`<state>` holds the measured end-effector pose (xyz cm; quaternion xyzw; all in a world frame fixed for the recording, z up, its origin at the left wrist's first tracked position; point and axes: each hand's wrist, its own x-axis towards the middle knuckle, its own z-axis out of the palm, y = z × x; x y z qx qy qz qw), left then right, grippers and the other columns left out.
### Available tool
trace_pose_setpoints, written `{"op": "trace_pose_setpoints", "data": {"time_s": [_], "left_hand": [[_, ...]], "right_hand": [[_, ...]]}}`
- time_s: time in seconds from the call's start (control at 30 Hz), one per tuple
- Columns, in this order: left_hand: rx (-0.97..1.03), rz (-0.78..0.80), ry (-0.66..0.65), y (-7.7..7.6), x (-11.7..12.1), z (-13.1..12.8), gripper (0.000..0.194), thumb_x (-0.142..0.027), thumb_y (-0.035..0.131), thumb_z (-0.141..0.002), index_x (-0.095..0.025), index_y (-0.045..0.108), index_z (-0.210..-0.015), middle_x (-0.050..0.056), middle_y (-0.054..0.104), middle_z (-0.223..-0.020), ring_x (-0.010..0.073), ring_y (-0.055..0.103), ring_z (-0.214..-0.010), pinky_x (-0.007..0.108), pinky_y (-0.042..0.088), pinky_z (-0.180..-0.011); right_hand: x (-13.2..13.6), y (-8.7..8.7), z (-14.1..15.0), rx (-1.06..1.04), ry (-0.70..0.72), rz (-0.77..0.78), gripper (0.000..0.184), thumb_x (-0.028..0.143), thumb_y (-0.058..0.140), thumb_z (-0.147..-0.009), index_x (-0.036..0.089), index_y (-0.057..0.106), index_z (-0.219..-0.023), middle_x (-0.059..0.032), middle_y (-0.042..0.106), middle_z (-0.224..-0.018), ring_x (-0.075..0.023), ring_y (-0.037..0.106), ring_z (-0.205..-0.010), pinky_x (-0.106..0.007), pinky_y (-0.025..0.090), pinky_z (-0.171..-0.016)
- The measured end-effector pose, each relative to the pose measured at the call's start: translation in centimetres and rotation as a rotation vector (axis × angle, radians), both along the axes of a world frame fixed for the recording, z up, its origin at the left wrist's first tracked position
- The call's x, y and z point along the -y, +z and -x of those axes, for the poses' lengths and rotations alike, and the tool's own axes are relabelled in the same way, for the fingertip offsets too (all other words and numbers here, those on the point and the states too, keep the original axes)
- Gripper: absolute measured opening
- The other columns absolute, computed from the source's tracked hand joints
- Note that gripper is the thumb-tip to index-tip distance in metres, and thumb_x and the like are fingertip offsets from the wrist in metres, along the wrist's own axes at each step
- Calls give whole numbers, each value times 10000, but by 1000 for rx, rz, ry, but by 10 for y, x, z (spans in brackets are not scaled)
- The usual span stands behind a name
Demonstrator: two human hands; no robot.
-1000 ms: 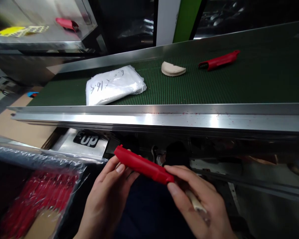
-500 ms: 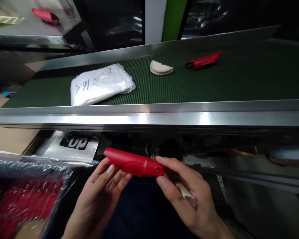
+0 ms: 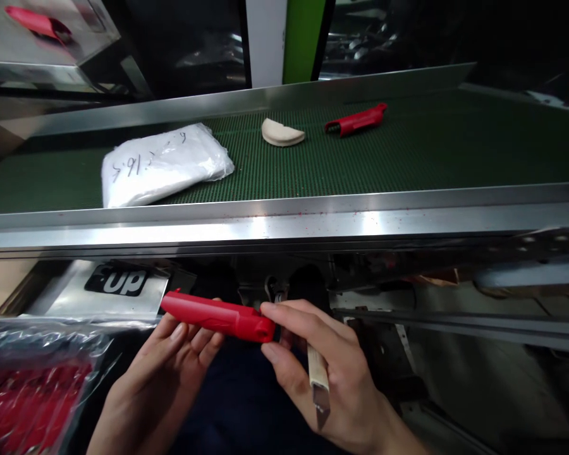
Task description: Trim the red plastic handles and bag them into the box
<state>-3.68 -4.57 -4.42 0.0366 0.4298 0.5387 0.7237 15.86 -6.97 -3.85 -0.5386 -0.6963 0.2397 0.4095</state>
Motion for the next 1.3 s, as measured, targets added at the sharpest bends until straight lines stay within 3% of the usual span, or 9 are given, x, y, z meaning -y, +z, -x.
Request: {"op": "trace_pose_setpoints", "data": {"time_s": [0.13, 0.43, 0.63, 0.8, 1.0, 1.17, 1.3], "left_hand": [[-14, 1, 4, 5, -1, -2, 174, -83, 684, -800, -166, 697, -952, 69, 706, -890, 186, 674, -838, 287, 611, -744], [76, 56, -66, 3, 1, 1, 116, -96, 674, -827, -132, 703, -934, 86, 724, -879, 176, 686, -789, 263, 615, -699], [184, 71, -120, 4, 1, 0, 173, -166, 548, -916, -117, 711, -950, 103, 727, -935, 232, 693, -883, 292, 610, -708], [205, 54, -173, 4, 3, 1, 249, -196, 485, -951, -135, 726, -930, 98, 730, -956, 269, 689, -943, 297, 597, -721], [209, 44, -187, 2, 4, -1, 254, -203, 487, -953, -144, 733, -931, 81, 735, -923, 253, 695, -913, 278, 590, -697], [211, 33, -196, -1, 4, 0, 224, -210, 514, -943, -144, 727, -967, 88, 729, -933, 247, 691, -907, 278, 585, -692], [166, 2, -213, -5, -1, 4, 127, -250, 657, -877, -175, 737, -943, 93, 727, -915, 219, 686, -837, 269, 571, -663]], "right_hand": [[-3, -1, 1, 1, 1, 11, 407, 174, 616, -885, 306, 555, -1264, 15, 664, -1131, -118, 654, -978, -163, 564, -763], [-5, -6, -6, -51, -41, 111, 279, 233, 618, -902, 318, 628, -1168, 38, 696, -1097, -96, 664, -957, -131, 533, -790], [-8, -12, -7, -260, -82, 307, 185, 279, 609, -912, 331, 656, -1083, 71, 706, -881, -35, 657, -705, -60, 508, -641], [-8, -13, -9, -316, -112, 356, 149, 316, 609, -916, 307, 665, -1054, 60, 689, -820, -40, 642, -693, -58, 496, -632], [-4, -18, -14, -334, -117, 425, 177, 370, 598, -924, 317, 650, -1085, 51, 683, -835, -60, 634, -694, -94, 504, -622], [-6, -19, -12, -281, -114, 349, 177, 327, 590, -926, 327, 636, -1097, 58, 689, -831, -56, 648, -667, -85, 510, -609], [-10, -4, -12, -59, -49, 108, 271, 249, 605, -902, 351, 609, -1154, 51, 705, -1006, -80, 691, -830, -97, 533, -710]]}}
